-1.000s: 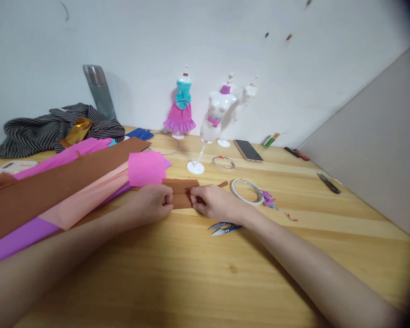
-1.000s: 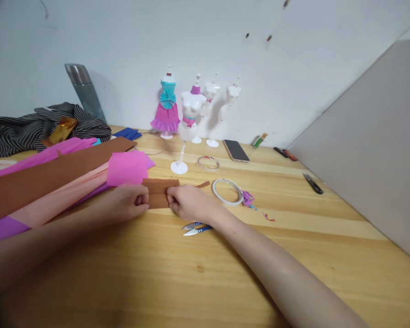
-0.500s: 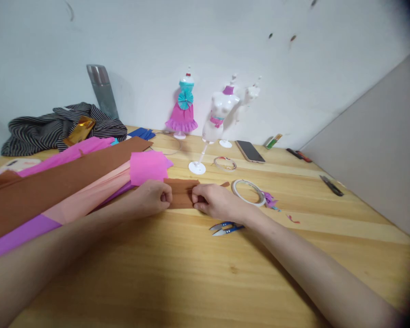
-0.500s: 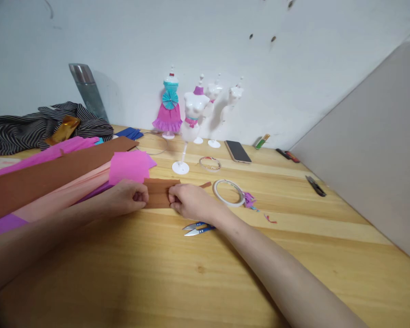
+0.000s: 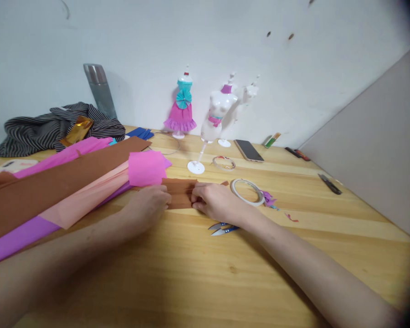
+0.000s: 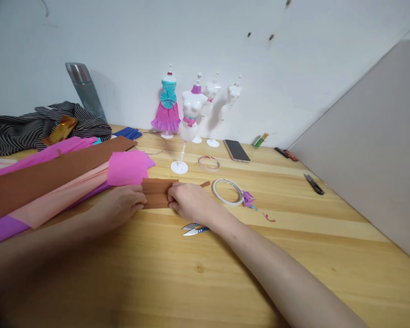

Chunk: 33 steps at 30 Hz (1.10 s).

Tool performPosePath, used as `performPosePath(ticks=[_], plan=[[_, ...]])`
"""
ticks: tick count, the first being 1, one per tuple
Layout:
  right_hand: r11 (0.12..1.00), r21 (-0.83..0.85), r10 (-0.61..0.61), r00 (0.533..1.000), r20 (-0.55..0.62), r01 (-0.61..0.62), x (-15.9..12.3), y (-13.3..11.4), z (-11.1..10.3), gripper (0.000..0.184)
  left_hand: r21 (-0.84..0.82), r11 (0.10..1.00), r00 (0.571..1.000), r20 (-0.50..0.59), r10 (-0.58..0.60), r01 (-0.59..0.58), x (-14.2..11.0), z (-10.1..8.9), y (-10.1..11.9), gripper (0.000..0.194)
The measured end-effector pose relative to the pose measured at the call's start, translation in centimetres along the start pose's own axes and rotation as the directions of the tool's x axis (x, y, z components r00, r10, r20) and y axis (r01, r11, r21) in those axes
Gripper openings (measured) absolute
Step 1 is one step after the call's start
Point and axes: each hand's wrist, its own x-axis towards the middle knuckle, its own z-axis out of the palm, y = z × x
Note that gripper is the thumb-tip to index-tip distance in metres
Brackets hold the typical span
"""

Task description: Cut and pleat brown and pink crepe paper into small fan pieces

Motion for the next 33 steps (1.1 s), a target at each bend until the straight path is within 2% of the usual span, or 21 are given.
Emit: performPosePath(ticks=[2,8,17,23,26,33], plan=[[0.999,-0.042,-0.013,1.000,0.001,0.013,-0.06,-0.20,-0.04,0.009,0.037,0.999,1.000,0.000,-0.015,0.015,-0.16,0.04,0.37,0.025],[0.994,-0.101,-0.050,0.999,0.011,0.051,-0.13,-0.58,-0.05,0.009,-0.056,0.997,0.997,-0.048,-0.056,0.053,0.14,-0.14,0.55,0.015],[0.993,-0.072,-0.096,0.995,0.013,0.096,-0.24,-0.18,-0.07,0.009,0.018,1.000,0.996,-0.087,-0.014,0.016,0.39,0.28,0.39,0.013],[0.991,-0.044,-0.123,0.992,0.020,0.124,-0.20,0.15,-0.06,0.009,0.019,1.000,0.997,-0.078,-0.001,0.002,0.19,-0.12,0.54,0.014],[0.990,-0.036,-0.134,0.991,0.018,0.134,-0.16,0.21,-0.02,0.009,0.036,0.999,0.999,-0.048,-0.006,0.008,0.09,-0.46,0.97,0.009],[0.992,-0.026,-0.127,0.992,0.026,0.127,-0.28,0.25,-0.11,0.010,-0.030,0.999,0.998,-0.055,-0.015,0.014,0.32,-0.08,0.65,0.016]])
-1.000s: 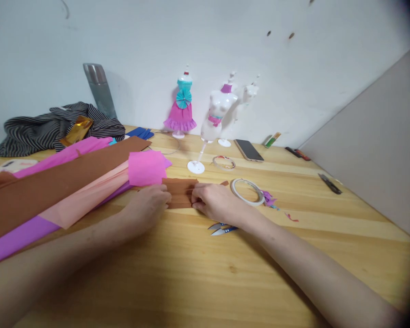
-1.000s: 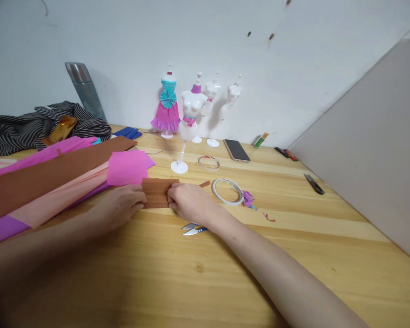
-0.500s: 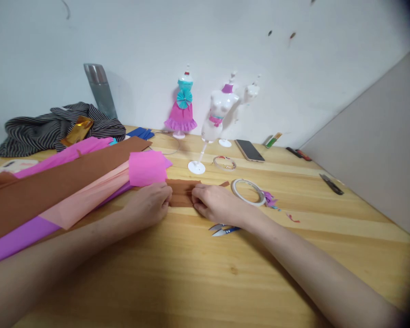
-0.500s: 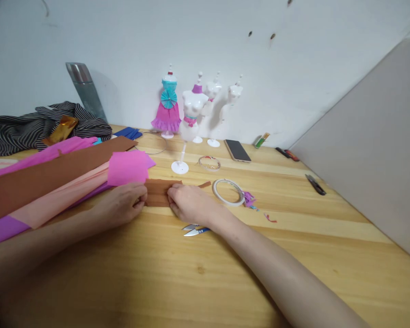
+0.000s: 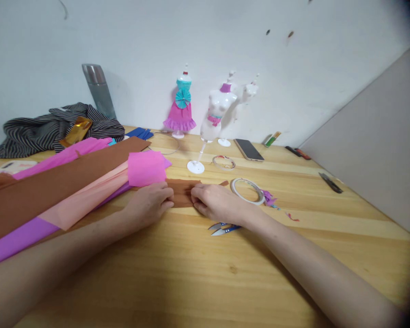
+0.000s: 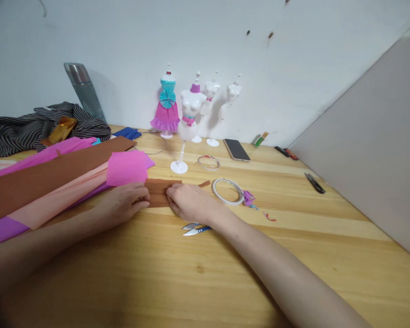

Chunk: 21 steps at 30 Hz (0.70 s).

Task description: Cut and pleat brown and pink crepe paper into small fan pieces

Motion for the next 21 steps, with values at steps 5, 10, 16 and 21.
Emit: performPosePath(ticks=[5,10,16,21], plan=[[1.000,0.013,0.004,1.000,-0.001,-0.004,0.08,0.04,0.10,0.010,-0.033,0.999,1.000,-0.026,-0.001,0.000,0.07,0.31,-0.05,0.012],[1.000,0.011,-0.007,1.000,-0.002,0.008,0.10,0.10,0.16,0.010,-0.063,0.998,0.999,-0.033,-0.032,0.029,0.08,0.43,0.10,0.009],[1.000,-0.001,0.009,1.000,0.007,-0.009,0.12,0.01,0.04,0.011,0.004,0.999,0.999,-0.028,-0.039,0.039,0.02,0.69,0.33,0.012],[1.000,0.017,0.004,1.000,0.004,-0.004,0.19,-0.07,-0.02,0.010,0.063,0.998,0.999,-0.030,-0.018,0.020,-0.06,0.91,0.29,0.015]])
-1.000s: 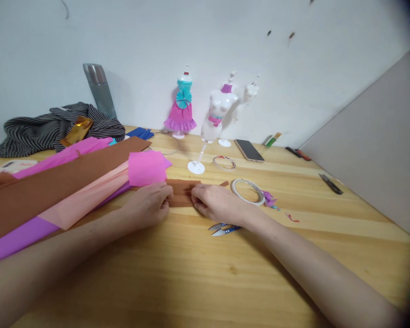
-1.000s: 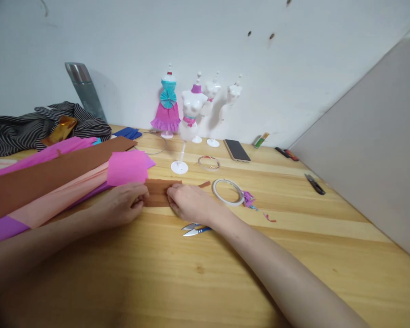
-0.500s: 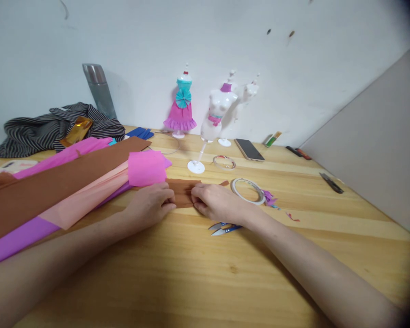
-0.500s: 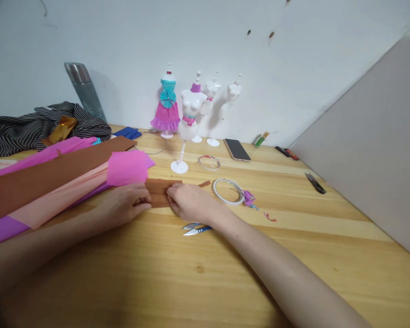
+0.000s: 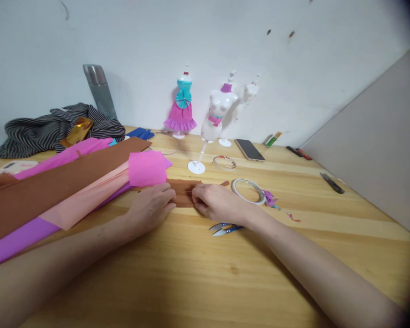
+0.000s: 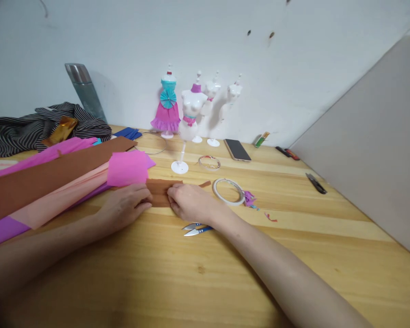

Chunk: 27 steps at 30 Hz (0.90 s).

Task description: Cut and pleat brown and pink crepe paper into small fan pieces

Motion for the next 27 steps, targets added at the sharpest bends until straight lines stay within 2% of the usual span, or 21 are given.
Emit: performPosePath(ticks=[4,11,19,27], plan=[[1.000,0.013,-0.008,1.000,0.004,0.008,0.0,0.0,-0.1,0.011,0.012,0.999,0.999,-0.002,0.037,-0.037,0.1,0.1,-0.2,0.021],[0.999,0.039,0.015,1.000,0.004,-0.015,0.1,0.0,-0.1,0.012,0.034,0.999,0.997,-0.065,0.037,-0.035,0.0,0.7,-0.5,0.025],[0.998,0.068,0.000,1.000,0.002,0.000,-0.1,0.1,-0.3,0.010,0.158,0.986,0.997,-0.048,0.068,-0.059,-0.1,1.1,-0.5,0.024],[0.994,0.105,0.007,1.000,0.021,-0.009,0.1,0.2,-0.2,0.012,0.164,0.984,0.996,-0.052,0.075,-0.066,-0.1,1.1,-0.5,0.026]])
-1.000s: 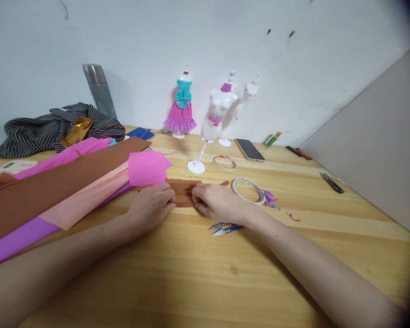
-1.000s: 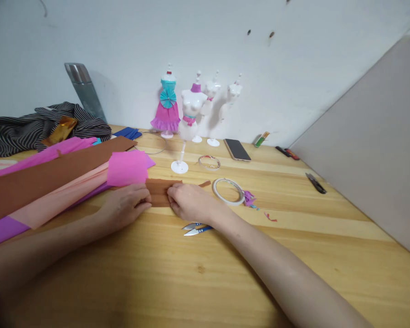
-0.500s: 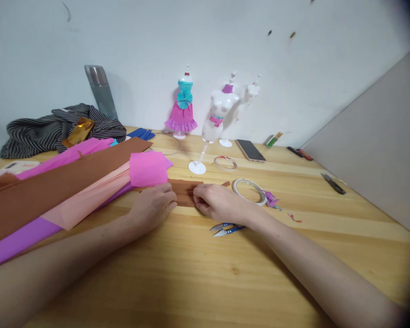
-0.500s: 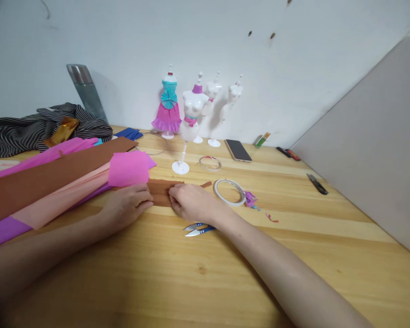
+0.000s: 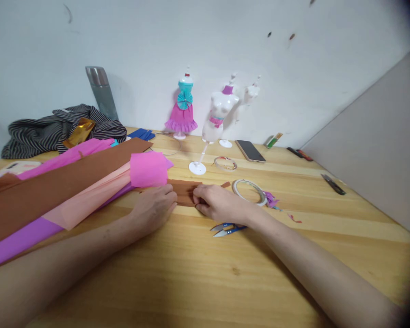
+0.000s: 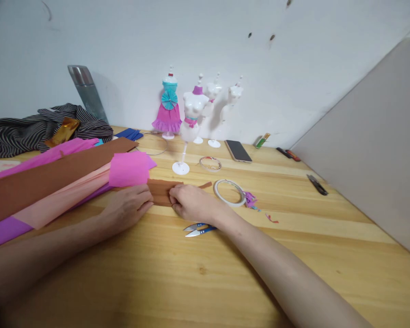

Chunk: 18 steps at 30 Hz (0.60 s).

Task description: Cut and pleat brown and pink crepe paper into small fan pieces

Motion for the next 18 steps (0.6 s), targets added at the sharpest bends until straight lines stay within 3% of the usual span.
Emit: performPosePath(ticks=[10,18], plan=[[0.997,0.061,0.055,0.998,-0.010,-0.055,0.09,0.29,0.11,0.007,-0.036,0.999,1.000,0.024,0.016,-0.015,0.11,0.19,-0.47,0.028],[1.000,0.021,0.004,1.000,-0.015,-0.003,0.08,0.51,0.33,0.011,-0.099,0.994,0.999,0.030,-0.031,0.034,0.25,-0.06,-0.22,0.024]])
